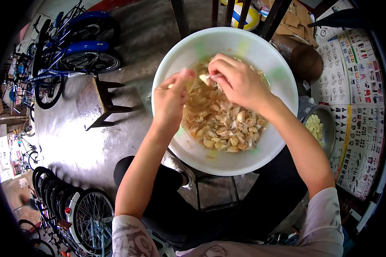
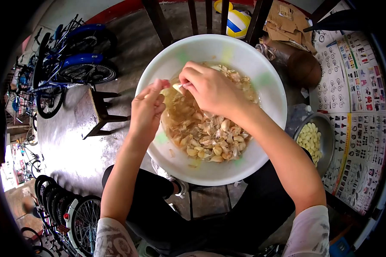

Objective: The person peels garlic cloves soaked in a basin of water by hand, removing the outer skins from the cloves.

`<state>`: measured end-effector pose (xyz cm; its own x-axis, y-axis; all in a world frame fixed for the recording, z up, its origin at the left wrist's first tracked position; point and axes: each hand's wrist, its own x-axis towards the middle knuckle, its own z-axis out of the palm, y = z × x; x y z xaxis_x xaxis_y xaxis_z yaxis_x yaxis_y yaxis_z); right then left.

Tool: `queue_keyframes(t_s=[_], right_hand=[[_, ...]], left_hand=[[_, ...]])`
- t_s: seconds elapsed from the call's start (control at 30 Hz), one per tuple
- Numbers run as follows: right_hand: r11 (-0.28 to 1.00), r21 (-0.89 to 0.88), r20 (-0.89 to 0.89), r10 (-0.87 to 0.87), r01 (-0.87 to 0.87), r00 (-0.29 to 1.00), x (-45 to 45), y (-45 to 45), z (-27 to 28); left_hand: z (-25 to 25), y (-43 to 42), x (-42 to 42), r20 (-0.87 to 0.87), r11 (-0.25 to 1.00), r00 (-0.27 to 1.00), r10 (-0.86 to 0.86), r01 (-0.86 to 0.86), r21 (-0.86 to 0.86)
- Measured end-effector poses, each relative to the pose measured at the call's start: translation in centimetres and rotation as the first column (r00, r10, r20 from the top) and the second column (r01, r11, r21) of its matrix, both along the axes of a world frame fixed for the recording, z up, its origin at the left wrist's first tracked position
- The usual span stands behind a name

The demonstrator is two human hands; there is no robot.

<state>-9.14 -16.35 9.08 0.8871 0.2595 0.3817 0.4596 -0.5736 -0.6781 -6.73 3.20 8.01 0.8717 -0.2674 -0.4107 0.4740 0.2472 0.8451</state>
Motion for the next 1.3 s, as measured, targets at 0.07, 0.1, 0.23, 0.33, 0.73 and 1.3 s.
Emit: queue_keyframes(t_s=[0.07, 0.1, 0.23, 0.33, 0.73, 1.3], right_hand=[[1.0, 0.014, -0.006, -0.002, 0.002, 1.0, -0.1, 0.1, -0.2], [1.0, 0.028, -0.005, 0.0, 0.0, 1.0, -0.2, 0.3, -0.5], [0.999, 0.047, -0.031, -0.024, 0.025, 0.999, -0.5, 0.5, -0.5], [0.997, 0.061, -0.03, -0.043, 0.045, 0.999, -0.5, 0.6, -0.5], [0.979, 0.19, -0.012, -0.072, 0.073, 0.997, -0.1, 1.5, -0.7], [0.954, 0.227, 0.094, -0.221, 0.195, 0.971, 1.4, -2.7, 0.5]], left_hand=[[0.7, -1.2, -0.9, 0.116, 0.977, 0.99, -0.081, 0.056, 0.207], [0.8, -1.4, -1.0, 0.115, 0.977, 0.99, -0.083, 0.058, 0.206], [1.1, -1.6, -1.4, 0.18, 0.932, 0.967, -0.18, 0.11, 0.346], [0.8, -1.7, -1.4, 0.167, 0.939, 0.975, -0.148, 0.086, 0.333], [-0.2, -1.5, -1.3, 0.149, 0.99, 0.986, 0.08, -0.097, 0.107], [0.9, 1.6, 2.0, 0.193, 0.988, 0.969, 0.153, -0.148, -0.042]])
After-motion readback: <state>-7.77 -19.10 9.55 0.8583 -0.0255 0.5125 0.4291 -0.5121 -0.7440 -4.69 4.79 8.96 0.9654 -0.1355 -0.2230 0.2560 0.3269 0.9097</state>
